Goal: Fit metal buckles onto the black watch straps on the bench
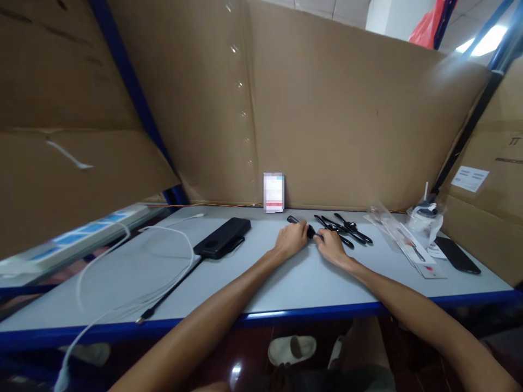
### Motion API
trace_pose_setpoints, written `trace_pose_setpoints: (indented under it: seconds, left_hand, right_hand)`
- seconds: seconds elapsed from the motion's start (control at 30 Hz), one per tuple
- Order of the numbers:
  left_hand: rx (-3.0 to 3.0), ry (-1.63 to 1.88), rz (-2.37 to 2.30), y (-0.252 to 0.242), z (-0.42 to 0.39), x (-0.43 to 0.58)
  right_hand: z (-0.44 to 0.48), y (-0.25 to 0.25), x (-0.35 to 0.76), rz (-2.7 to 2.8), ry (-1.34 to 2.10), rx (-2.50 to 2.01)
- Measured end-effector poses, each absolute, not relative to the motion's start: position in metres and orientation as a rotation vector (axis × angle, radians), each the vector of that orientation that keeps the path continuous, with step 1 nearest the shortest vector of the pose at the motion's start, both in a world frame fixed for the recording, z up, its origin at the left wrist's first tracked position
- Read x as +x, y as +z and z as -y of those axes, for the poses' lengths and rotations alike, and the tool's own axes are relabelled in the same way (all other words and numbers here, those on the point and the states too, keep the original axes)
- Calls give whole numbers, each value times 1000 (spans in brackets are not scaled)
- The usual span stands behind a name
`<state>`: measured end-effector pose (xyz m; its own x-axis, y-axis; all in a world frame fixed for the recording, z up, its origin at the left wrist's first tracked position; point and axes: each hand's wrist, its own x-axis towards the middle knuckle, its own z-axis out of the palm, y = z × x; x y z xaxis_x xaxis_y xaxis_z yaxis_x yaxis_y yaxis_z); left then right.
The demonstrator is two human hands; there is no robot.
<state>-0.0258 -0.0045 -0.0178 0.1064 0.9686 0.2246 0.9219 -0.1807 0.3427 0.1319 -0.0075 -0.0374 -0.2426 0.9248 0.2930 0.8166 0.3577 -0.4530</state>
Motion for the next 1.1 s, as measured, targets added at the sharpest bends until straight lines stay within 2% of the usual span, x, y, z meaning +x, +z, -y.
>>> trace_pose_setpoints:
  seconds: [0.17,0.3,0.47,0.7,0.8,1.1]
  left_hand:
    - [1980,693,-1724,-23,-9,-26]
    - [2285,670,-1842,-22,1,-31]
    - [2518,555,-1759,-21,8,-34]
    - [2171,642,-1812,-22,-4,-30]
    - [2213,667,-1868,-21,0,-30]
    - [2677,352,-1780,-7,12,-39]
  right_hand:
    - [10,-33,133,2110,255,-1523]
    - [8,-33,133,2080,281,-1554]
    - [7,-33,135,2070,290,-1586]
    - [9,-33,135,2145,238,-1599]
    - [8,-34,133,2125,275,-1590]
    - [-6,-40,139,1982,455,-1495]
